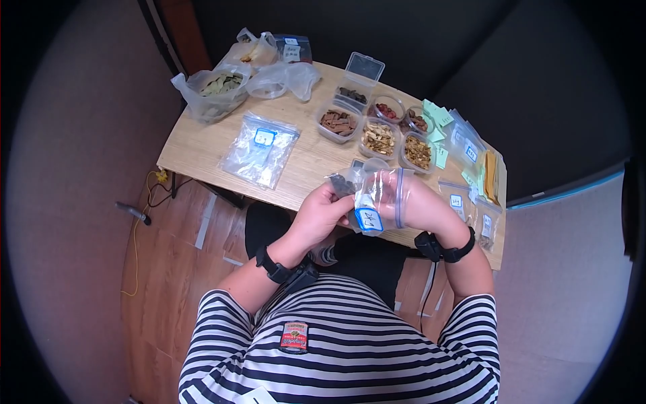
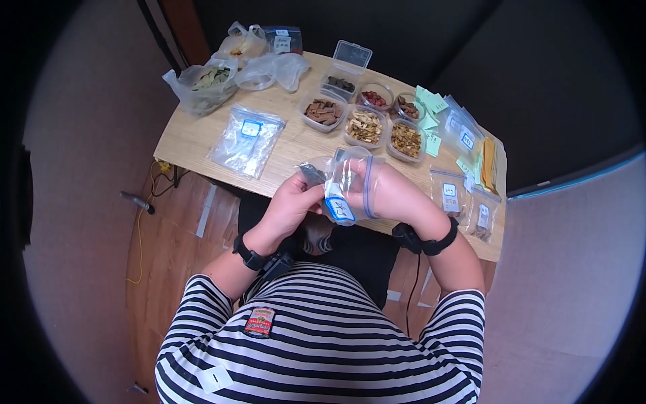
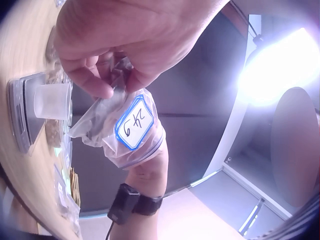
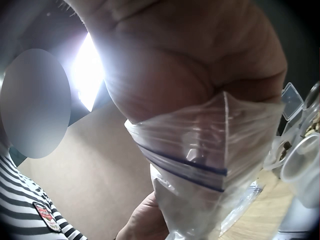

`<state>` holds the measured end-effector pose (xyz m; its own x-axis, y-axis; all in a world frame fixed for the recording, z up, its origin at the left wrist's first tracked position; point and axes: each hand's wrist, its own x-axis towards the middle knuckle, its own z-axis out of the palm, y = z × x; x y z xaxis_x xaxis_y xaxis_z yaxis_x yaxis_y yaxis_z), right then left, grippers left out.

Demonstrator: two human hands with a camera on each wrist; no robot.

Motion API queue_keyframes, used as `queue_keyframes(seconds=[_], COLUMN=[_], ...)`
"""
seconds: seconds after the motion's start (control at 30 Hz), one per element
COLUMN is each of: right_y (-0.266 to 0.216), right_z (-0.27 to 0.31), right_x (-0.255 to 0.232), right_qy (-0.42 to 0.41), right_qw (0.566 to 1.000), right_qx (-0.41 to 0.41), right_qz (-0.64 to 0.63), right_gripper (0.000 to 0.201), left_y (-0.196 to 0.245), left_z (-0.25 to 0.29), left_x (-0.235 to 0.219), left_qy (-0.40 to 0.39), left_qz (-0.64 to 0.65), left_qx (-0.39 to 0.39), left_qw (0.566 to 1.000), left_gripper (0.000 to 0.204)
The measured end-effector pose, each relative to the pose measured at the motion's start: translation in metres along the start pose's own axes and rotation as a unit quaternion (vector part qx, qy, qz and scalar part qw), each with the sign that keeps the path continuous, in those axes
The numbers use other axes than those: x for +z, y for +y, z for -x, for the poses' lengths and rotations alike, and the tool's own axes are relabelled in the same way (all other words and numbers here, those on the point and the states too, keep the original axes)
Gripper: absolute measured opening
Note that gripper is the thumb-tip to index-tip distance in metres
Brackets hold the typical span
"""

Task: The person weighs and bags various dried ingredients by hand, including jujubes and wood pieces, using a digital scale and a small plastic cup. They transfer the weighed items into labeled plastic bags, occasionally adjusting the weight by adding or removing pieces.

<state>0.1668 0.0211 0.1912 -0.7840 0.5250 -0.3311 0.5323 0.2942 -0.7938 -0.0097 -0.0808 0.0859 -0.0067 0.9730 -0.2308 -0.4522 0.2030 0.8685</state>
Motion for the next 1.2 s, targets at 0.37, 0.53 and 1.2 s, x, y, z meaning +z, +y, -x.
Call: queue_keyframes(seconds=[0.37,0.53,1.2], right_y=[-0.025,-0.02,-0.004], right_z=[-0.036,-0.051,-0.063], right_x=[-0.011,-0.005,-0.022], right_qy=[0.055,0.119,0.095], right_qw=[0.994,0.977,0.995], right_qx=[-0.064,-0.055,-0.008], right_qz=[0.075,0.17,0.028], right_gripper=[0.036,0.028,0.027], left_y=[0.028,0.02,-0.004], left_z=[-0.029,-0.038,-0.045], left_x=[-0.022,-0.034,-0.055], left_qy=[0.006,0.005,0.004], left_qz=[0.033,0.037,0.131], left_qx=[0.063,0.069,0.085], left_qw=[0.997,0.997,0.988], left_gripper=[0.015,0.014,0.018])
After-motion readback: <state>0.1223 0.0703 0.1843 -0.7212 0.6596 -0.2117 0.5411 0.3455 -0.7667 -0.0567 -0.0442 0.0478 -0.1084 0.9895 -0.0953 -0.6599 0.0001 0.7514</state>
